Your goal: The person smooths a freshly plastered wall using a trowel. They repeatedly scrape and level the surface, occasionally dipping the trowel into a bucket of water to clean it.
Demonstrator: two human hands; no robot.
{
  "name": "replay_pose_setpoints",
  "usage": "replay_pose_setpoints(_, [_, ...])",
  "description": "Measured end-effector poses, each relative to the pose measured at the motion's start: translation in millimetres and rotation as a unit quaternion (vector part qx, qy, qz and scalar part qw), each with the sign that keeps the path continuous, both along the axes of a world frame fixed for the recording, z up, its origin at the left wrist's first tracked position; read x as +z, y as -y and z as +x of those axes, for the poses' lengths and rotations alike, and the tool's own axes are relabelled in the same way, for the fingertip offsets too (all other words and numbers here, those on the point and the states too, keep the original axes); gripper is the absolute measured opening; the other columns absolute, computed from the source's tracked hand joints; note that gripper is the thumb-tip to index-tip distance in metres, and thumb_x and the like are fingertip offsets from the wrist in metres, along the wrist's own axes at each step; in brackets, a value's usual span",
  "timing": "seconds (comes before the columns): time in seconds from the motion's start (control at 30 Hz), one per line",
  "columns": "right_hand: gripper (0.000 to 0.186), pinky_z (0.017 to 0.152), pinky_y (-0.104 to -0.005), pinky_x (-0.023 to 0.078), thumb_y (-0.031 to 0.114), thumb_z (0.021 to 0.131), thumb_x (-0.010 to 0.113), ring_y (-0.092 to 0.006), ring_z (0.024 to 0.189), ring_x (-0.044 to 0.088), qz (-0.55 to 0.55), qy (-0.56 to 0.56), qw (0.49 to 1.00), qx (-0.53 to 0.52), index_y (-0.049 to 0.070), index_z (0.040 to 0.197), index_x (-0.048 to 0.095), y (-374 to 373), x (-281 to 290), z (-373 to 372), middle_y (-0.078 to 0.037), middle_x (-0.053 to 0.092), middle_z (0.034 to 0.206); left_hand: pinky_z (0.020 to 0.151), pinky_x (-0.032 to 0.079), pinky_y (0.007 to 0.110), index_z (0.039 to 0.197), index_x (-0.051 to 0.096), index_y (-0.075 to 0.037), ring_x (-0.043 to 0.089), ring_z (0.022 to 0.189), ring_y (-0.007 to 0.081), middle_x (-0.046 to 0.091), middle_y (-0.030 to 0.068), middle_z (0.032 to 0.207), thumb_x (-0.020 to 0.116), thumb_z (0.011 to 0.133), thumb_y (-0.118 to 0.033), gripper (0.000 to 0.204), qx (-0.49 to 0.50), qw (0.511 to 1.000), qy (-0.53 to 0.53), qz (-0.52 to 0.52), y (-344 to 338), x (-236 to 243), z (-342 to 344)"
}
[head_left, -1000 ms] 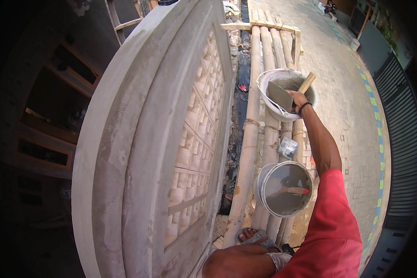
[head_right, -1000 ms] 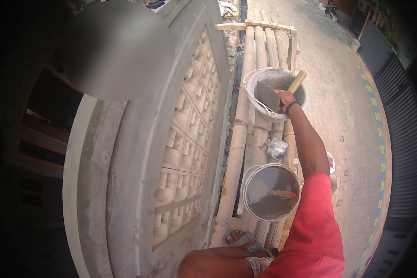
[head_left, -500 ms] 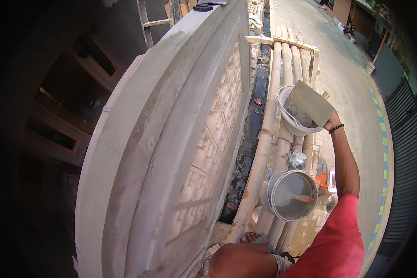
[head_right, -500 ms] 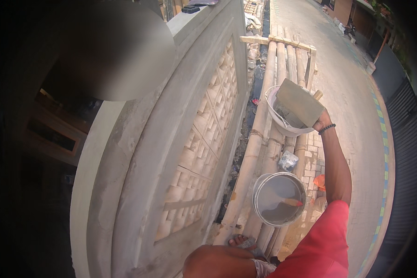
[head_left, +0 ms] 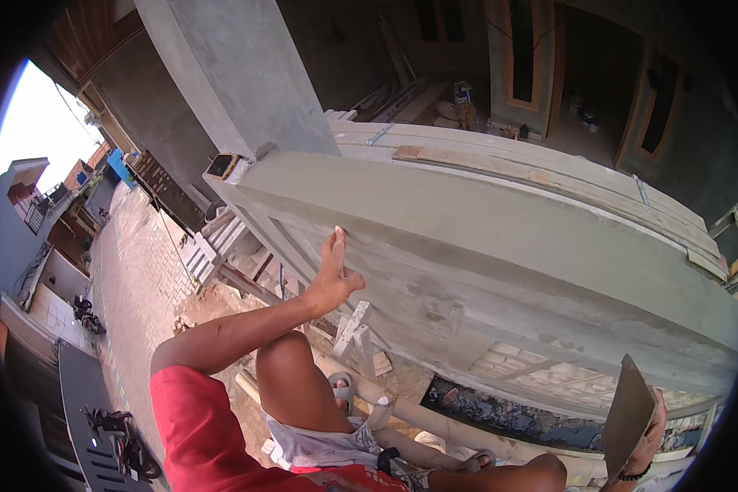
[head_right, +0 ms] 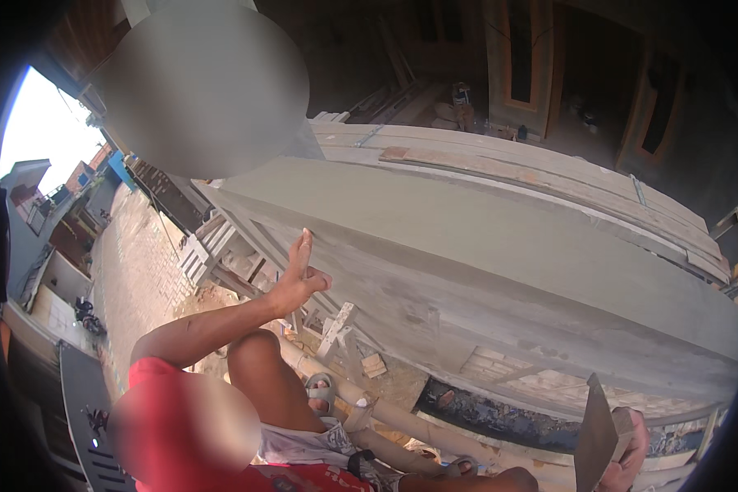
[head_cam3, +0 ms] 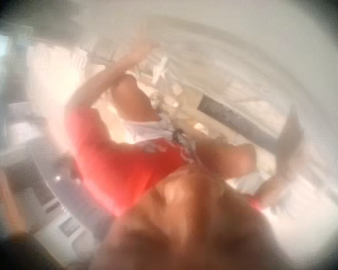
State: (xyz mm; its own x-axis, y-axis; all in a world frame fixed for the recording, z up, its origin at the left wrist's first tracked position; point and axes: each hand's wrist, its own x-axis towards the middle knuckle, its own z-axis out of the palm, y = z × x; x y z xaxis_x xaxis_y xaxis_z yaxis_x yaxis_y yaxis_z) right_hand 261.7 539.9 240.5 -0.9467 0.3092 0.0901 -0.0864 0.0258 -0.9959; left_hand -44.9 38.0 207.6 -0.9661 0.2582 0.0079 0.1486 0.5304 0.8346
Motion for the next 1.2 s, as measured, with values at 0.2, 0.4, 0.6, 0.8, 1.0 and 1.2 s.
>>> replay_pose_setpoints(0.2, [0.057, 0.094, -0.0325, 0.047, 0.016, 0.088, 0.073, -0.0204, 0.113, 0.06, 0.032, -0.064, 0.936, 0.344, -0.005, 0.135, 0.047, 138.9, 61.5, -120.6, -0.011, 0.061, 0.121, 0.082, 0.052, 0.032, 0.156, -0.007, -0.008, 0.06, 0.091, 0.023, 0.003, 0.0219, 0.154, 0.06, 0.082, -0.002, 0.1, -0.044, 0.996, 0.044, 0.067, 29.6, 4.3, 24.2])
replay_pose_setpoints(0.4, [0.056, 0.097, -0.0321, 0.047, 0.015, 0.091, 0.07, -0.0186, 0.115, 0.059, -0.105, 0.107, 0.9, 0.41, -0.005, 0.136, 0.044, 242.7, 55.6, -182.0, -0.012, 0.06, 0.124, 0.083, 0.05, 0.031, 0.142, 0.044, -0.001, 0.059, 0.093, 0.0167, 0.055, 0.0126, 0.127, 0.059, 0.086, -0.002, 0.058, -0.136, 0.984, -0.008, 0.111, 61.3, -8.5, 24.9])
replay_pose_setpoints(0.6, [0.048, 0.083, -0.0306, 0.05, 0.021, 0.091, 0.067, -0.0198, 0.104, 0.061, -0.475, 0.205, 0.764, 0.385, -0.002, 0.13, 0.05, 330.1, -14.4, -236.9, -0.013, 0.062, 0.117, 0.094, 0.044, 0.029, 0.135, 0.051, 0.002, 0.054, 0.107, 0.011, 0.061, 0.0037, 0.122, 0.063, 0.092, -0.008, 0.046, -0.311, 0.88, 0.122, 0.339, 84.1, 14.9, 37.2])
replay_pose_setpoints(0.8, [0.038, 0.067, -0.0282, 0.048, 0.027, 0.093, 0.063, -0.0197, 0.088, 0.062, -0.544, 0.239, 0.69, 0.414, 0.002, 0.121, 0.055, 393.0, -49.4, -250.8, -0.012, 0.065, 0.105, 0.099, 0.042, 0.031, 0.139, 0.044, 0.0, 0.052, 0.113, 0.0115, 0.059, 0.0055, 0.125, 0.07, 0.093, -0.021, 0.057, -0.246, 0.841, 0.12, 0.466, 101.6, -10.6, 39.8])
replay_pose_setpoints(1.0, [0.032, 0.05, -0.0257, 0.046, 0.034, 0.094, 0.059, -0.0196, 0.073, 0.062, -0.486, 0.32, 0.717, 0.382, 0.006, 0.111, 0.06, 403.0, -115.4, -246.9, -0.012, 0.067, 0.094, 0.093, 0.046, 0.034, 0.144, 0.037, -0.002, 0.054, 0.107, 0.0141, 0.056, 0.0104, 0.121, 0.071, 0.091, -0.021, 0.065, -0.111, 0.881, 0.088, 0.452, 98.4, -40.5, 40.7])
replay_pose_setpoints(1.2, [0.028, 0.052, -0.0271, 0.049, 0.024, 0.102, 0.051, -0.0187, 0.071, 0.064, -0.356, 0.379, 0.779, 0.349, 0.008, 0.124, 0.052, 392.1, -195.6, -219.1, -0.013, 0.068, 0.09, 0.067, 0.049, 0.034, 0.142, 0.043, -0.005, 0.055, 0.078, 0.0231, 0.056, 0.0118, 0.095, 0.069, 0.086, -0.004, 0.062, 0.156, 0.913, -0.355, 0.128, 83.9, -55.8, 14.8])
